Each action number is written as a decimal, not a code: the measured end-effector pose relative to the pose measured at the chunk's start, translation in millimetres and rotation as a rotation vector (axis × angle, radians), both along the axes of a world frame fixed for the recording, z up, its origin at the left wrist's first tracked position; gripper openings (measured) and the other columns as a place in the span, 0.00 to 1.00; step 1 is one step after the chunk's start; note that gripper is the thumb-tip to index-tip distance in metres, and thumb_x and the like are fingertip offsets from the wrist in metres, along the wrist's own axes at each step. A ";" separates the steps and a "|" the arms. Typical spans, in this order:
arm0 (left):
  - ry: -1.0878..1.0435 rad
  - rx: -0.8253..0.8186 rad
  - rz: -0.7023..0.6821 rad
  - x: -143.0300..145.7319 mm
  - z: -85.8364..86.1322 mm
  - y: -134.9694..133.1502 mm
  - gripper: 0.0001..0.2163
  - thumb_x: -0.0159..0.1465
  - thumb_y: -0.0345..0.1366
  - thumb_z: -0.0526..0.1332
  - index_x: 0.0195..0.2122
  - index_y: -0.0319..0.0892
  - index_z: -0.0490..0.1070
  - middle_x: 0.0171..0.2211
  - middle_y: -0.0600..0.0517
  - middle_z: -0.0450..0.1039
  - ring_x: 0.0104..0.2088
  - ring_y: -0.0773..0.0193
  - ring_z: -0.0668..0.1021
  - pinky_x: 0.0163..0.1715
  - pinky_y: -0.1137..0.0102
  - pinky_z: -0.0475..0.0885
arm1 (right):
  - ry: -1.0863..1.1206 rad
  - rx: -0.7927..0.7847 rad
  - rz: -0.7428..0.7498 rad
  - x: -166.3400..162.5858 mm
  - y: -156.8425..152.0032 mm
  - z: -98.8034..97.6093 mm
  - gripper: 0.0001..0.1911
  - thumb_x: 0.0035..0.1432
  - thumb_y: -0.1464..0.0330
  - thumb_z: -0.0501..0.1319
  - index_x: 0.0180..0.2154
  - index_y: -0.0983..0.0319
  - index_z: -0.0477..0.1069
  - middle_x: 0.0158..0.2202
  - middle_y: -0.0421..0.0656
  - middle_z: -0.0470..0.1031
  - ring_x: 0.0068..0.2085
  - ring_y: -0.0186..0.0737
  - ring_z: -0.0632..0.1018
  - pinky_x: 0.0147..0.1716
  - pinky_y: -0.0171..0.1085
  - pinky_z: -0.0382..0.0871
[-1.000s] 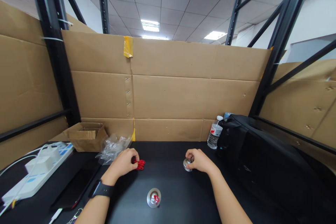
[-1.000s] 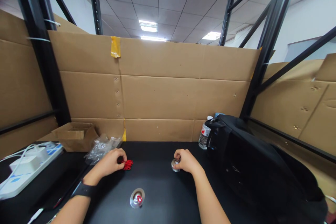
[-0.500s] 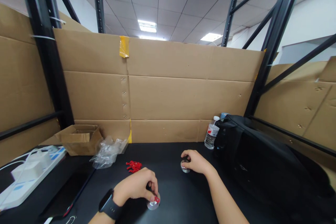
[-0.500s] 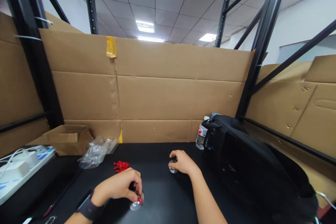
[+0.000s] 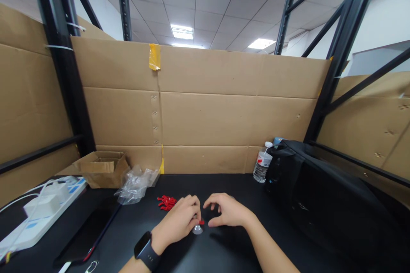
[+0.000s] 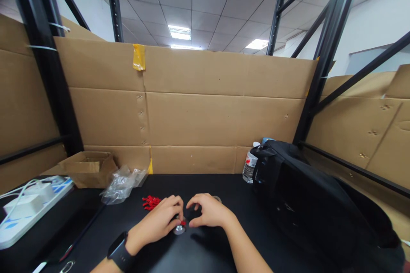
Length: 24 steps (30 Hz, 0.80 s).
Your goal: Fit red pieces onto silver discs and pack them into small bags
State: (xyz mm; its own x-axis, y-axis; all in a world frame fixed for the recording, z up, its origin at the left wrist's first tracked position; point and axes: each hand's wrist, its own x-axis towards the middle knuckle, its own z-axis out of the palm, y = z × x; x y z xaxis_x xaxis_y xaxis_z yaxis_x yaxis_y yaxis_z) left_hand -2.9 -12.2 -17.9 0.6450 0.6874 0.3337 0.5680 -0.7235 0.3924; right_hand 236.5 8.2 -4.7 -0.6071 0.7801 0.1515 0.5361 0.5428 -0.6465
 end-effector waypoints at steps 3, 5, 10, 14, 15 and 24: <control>-0.063 0.054 0.063 1.1 1.8 1.7 0.06 0.65 0.28 0.60 0.37 0.47 0.74 0.46 0.50 0.71 0.47 0.57 0.72 0.49 0.63 0.65 | 0.091 -0.074 0.013 -13.3 -0.2 -8.7 0.26 0.41 0.62 0.76 0.45 0.56 0.79 0.38 0.39 0.80 0.35 0.39 0.78 0.31 0.32 0.68; -0.120 0.078 0.094 2.4 3.5 2.7 0.05 0.66 0.29 0.60 0.38 0.46 0.74 0.47 0.50 0.69 0.48 0.57 0.71 0.49 0.62 0.65 | 0.141 -0.054 -0.031 -20.5 -1.2 -10.7 0.21 0.42 0.62 0.76 0.42 0.57 0.80 0.35 0.39 0.80 0.33 0.37 0.77 0.32 0.32 0.69; -0.200 0.092 0.126 5.6 3.7 3.9 0.05 0.67 0.32 0.59 0.37 0.46 0.73 0.46 0.48 0.69 0.48 0.55 0.71 0.49 0.60 0.66 | 0.189 -0.001 -0.073 -28.2 -6.2 -4.8 0.22 0.43 0.62 0.76 0.43 0.56 0.80 0.33 0.37 0.81 0.32 0.38 0.78 0.36 0.35 0.70; -0.268 0.090 0.155 4.7 1.7 7.2 0.07 0.71 0.37 0.53 0.40 0.46 0.70 0.44 0.48 0.70 0.46 0.56 0.72 0.48 0.60 0.67 | 0.274 0.022 -0.100 -29.4 -5.2 -5.8 0.24 0.45 0.64 0.74 0.46 0.56 0.78 0.39 0.40 0.81 0.34 0.38 0.78 0.33 0.34 0.69; -0.302 0.097 0.182 3.9 1.9 8.3 0.08 0.72 0.37 0.51 0.42 0.45 0.69 0.43 0.48 0.70 0.45 0.56 0.72 0.48 0.60 0.68 | 0.323 0.023 -0.128 -29.5 -3.8 -7.0 0.24 0.46 0.64 0.73 0.47 0.56 0.77 0.42 0.41 0.81 0.34 0.38 0.79 0.31 0.34 0.69; -0.351 0.076 0.146 3.1 6.1 7.5 0.08 0.70 0.42 0.57 0.45 0.47 0.71 0.46 0.48 0.74 0.47 0.56 0.75 0.49 0.62 0.68 | 0.745 -0.265 -0.115 -32.0 -1.2 -6.9 0.32 0.50 0.59 0.74 0.54 0.57 0.68 0.49 0.47 0.78 0.36 0.35 0.78 0.39 0.38 0.73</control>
